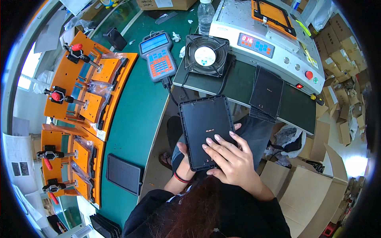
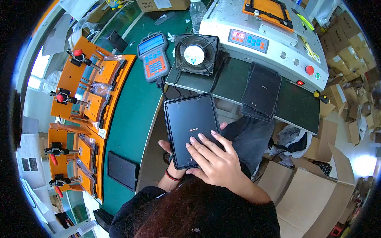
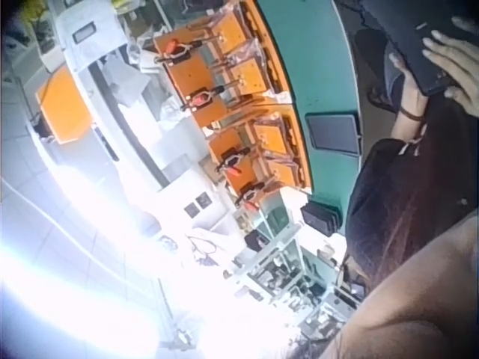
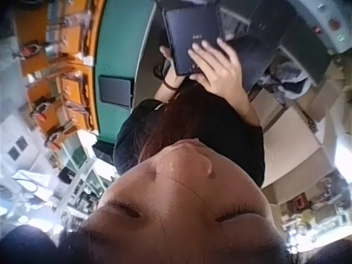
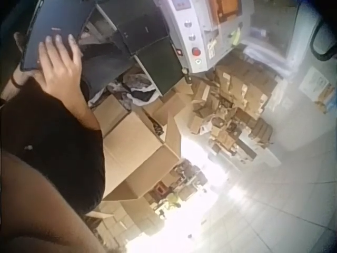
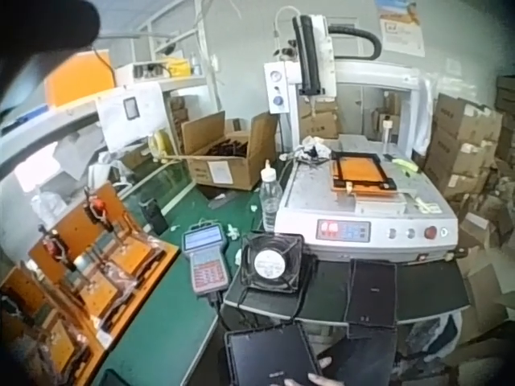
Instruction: Assembling and packaging electronic tablets into plastic sleeves and frames at a workbench.
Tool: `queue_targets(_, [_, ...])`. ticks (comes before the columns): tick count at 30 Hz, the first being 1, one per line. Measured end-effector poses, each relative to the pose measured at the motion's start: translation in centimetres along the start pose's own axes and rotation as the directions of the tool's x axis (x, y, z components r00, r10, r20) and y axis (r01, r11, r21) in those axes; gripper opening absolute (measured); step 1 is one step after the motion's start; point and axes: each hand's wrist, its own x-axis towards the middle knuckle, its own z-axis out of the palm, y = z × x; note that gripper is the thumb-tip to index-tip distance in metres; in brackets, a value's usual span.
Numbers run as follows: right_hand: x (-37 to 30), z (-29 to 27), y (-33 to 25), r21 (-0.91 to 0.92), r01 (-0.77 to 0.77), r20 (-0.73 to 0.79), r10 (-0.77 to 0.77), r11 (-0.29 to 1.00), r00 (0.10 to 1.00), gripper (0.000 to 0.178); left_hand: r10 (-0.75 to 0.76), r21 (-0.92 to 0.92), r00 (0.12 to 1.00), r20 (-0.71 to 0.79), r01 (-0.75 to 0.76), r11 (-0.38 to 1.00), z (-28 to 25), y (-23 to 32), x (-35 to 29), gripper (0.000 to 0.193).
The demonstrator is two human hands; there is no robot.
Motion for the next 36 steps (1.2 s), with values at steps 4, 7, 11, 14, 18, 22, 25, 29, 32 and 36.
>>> queue_targets(4, [0.1,-0.6,0.1,-0.046,0.003,0.044,-0.001,0.999,0.999,0.054,-0.052,0.205,0.999,-0.007,0.052,0.977,0.4,-0.2,0.2,0.126])
queue_targets(7, [1.5,-0.6,1.9,0.133,-0.027,0.052,0.02,0.991,0.998,0.057,-0.006,-0.14,0.998,0.065,0.016,0.99,-0.4,0.7,1.1,0.118])
queue_targets(11, [0.7,-0.5,1.9,0.604,-0.046,-0.508,0.429,0.796,0.747,0.024,0.09,-0.044,0.996,-0.001,-0.09,0.995,0.5,2.6,0.8,0.113])
queue_targets(14, [-0.9,0.7,1.3,0.787,-0.327,-0.124,0.654,0.523,0.746,0.024,0.206,0.005,0.976,0.07,-0.207,0.978,-0.5,3.7,0.7,0.111])
queue_targets(18, [-0.4,3.4,-1.0,0.891,-0.454,0.444,0.255,-0.022,0.859,0.028,0.323,0.051,0.939,0.121,-0.33,0.942,0.3,4.2,0.5,0.112])
queue_targets(22, [1.1,4.9,-2.4,0.9,-0.436,0.424,0.252,-0.007,0.87,0.03,0.356,0.104,0.914,0.196,-0.38,0.919,0.7,6.0,-1.5,0.117])
queue_targets(25, [2.0,5.8,-2.9,0.886,-0.463,0.454,0.17,0.013,0.874,0.029,0.402,0.23,0.903,0.152,-0.427,0.874,1.2,7.2,-3.2,0.12])
queue_targets(29, [2.8,6.8,-2.4,0.808,-0.529,0.564,0.085,-0.259,0.821,0.028,0.452,0.489,0.892,-0.014,-0.388,0.781,1.3,7.6,-5.7,0.118])
queue_targets(32, [2.7,7.3,-1.6,0.73,-0.487,0.556,0.002,-0.48,0.832,0.025,0.431,0.69,0.847,-0.312,-0.11,0.715,1.9,8.1,-9.7,0.113])
queue_targets(36, [3.7,9.3,0.3,0.773,-0.519,0.574,0.052,-0.365,0.817,0.025,0.953,0.946,0.205,-0.221,-0.191,0.26,2.1,11.0,-9.6,0.08])
